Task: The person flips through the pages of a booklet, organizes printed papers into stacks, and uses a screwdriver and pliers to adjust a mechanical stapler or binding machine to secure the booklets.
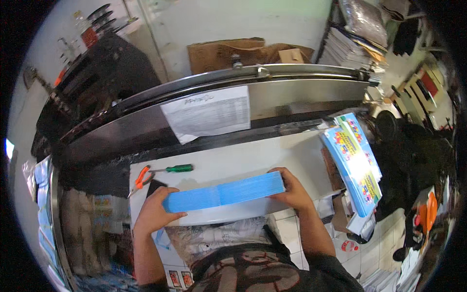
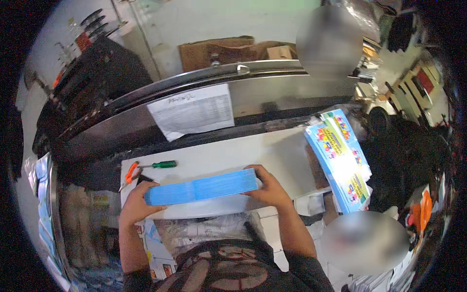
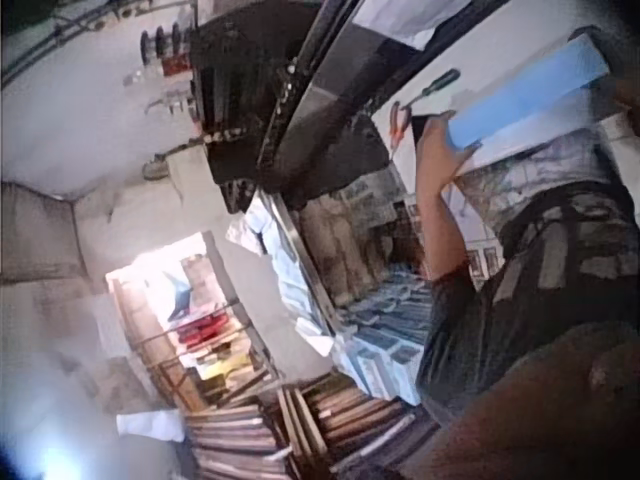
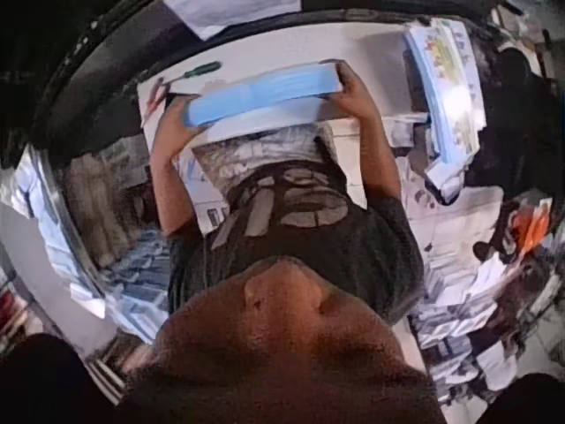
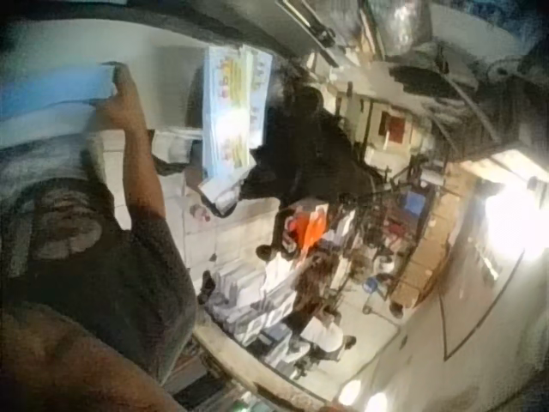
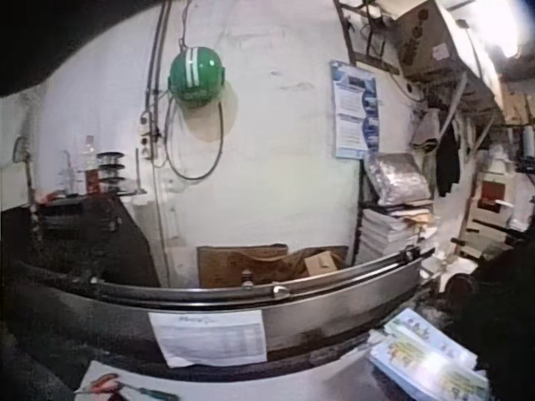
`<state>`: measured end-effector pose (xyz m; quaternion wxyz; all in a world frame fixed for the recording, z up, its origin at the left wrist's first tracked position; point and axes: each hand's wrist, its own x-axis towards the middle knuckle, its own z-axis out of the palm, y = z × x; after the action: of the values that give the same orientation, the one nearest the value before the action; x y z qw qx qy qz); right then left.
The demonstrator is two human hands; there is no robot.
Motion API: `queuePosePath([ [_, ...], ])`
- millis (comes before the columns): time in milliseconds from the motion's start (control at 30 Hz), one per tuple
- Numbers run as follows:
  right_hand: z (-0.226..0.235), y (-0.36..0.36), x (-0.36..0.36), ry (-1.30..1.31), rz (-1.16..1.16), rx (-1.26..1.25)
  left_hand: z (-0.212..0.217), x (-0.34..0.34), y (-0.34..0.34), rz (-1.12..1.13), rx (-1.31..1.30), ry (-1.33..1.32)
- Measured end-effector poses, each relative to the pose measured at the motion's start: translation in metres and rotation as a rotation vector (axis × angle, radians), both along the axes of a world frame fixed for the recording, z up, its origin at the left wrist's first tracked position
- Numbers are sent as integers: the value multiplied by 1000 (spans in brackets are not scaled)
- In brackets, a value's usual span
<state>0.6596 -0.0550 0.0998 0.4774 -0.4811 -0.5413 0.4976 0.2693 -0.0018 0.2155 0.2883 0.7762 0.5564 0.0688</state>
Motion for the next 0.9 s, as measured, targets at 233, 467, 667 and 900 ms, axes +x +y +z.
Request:
queuePosePath([
  [233, -23, -8, -44, 203, -149, 47, -115, -1, -44, 513, 117, -1112],
  [467, 29, -9, 0, -74, -239, -189, -81, 41, -6, 436, 75, -610],
  [667, 3, -22, 49, -172, -333, -374, -92, 57, 44, 275, 588, 64],
  [900, 10, -20, 35, -114, -304, -385, -105, 2, 96, -223, 334, 164],
])
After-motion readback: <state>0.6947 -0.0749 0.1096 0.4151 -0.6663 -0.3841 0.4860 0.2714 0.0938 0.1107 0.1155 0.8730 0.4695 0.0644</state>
